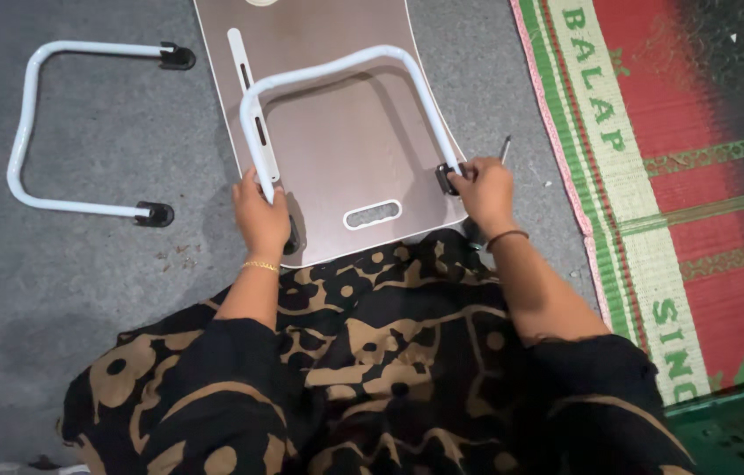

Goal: The person assembles a small folding table by attaching metal legs to a plastic tabletop using a screwdriver. They position the legs, insert screws, and tighten them to secure the components.

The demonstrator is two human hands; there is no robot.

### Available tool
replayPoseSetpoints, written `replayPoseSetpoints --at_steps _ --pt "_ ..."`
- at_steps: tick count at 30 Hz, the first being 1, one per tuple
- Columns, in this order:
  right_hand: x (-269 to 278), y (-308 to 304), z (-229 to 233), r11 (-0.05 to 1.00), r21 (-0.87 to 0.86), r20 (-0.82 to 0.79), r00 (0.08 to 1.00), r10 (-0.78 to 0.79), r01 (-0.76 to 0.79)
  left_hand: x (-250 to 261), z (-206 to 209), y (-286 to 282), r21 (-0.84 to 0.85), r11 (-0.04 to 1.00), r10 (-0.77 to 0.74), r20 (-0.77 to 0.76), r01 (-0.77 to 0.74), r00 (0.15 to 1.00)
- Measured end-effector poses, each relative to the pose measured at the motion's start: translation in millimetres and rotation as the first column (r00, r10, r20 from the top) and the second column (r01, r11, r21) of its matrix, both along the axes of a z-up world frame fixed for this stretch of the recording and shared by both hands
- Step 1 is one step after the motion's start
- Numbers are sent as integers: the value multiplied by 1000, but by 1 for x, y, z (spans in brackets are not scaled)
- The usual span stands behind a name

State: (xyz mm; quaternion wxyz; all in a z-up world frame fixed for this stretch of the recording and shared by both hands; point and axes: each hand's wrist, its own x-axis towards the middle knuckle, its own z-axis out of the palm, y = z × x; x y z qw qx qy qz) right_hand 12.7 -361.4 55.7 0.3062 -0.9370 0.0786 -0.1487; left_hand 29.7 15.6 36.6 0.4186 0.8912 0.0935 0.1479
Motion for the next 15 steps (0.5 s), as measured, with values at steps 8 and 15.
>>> replayPoseSetpoints --at_steps 8,15 --pt "16 4 94 998 -8 15 998 60 -60 28 35 24 -9 1000 -15 155 16 988" --pt "11 47 156 983 -86 94 981 170 -162 26 79 75 -35 999 -16 166 22 986"
